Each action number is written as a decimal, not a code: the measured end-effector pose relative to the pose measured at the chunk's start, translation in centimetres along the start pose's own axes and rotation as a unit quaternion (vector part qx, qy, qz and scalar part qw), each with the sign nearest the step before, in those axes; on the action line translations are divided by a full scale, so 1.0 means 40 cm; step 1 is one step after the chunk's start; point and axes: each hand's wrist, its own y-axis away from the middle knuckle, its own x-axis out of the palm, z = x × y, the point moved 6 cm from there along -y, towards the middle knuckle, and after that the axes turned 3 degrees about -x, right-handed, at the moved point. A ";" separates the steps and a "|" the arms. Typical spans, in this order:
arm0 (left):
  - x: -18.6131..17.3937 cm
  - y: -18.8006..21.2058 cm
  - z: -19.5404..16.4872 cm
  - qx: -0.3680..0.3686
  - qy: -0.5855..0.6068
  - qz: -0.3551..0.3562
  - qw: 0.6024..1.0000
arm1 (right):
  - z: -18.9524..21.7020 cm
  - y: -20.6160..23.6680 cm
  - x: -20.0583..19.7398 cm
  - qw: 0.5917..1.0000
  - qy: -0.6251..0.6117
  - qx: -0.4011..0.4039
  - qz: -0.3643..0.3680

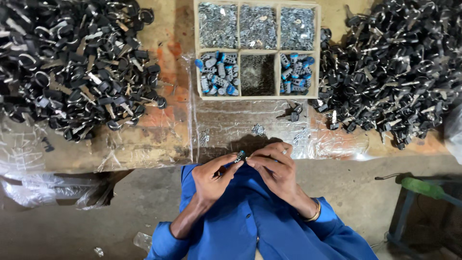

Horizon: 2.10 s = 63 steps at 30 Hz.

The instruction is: The person assembles padlocks at a workbench. They pick a lock body, insert small internal pins and springs into it by hand, fit a key into the lock, and place the assembled lock onto a growing pile, repeating the cycle. At one point they pour more lock bodies from a bucket onto the table, and at the end they brush debris off the work surface.

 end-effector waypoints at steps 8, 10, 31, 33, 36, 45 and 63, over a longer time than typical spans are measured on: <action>0.004 0.001 -0.021 0.087 -0.041 0.002 0.995 | -0.016 0.012 0.013 0.998 -0.043 0.044 -0.008; 0.001 0.004 -0.030 0.126 -0.063 0.011 0.990 | -0.008 0.013 0.015 0.999 -0.019 0.043 0.003; 0.017 0.004 0.001 0.036 0.019 0.011 0.999 | -0.075 0.083 -0.156 0.976 0.216 0.036 0.004; 0.015 0.002 -0.002 0.041 0.020 0.008 0.999 | -0.087 0.083 -0.166 0.983 0.176 0.051 -0.024; 0.016 0.000 -0.006 0.033 0.015 0.008 0.999 | -0.079 0.086 -0.167 0.974 0.226 0.011 0.003; 0.018 -0.001 -0.023 0.012 0.022 0.011 1.000 | -0.074 0.089 -0.174 0.970 0.242 0.013 -0.007; 0.015 0.001 -0.055 0.005 0.001 0.009 1.000 | -0.025 0.070 -0.154 0.982 0.170 -0.050 0.068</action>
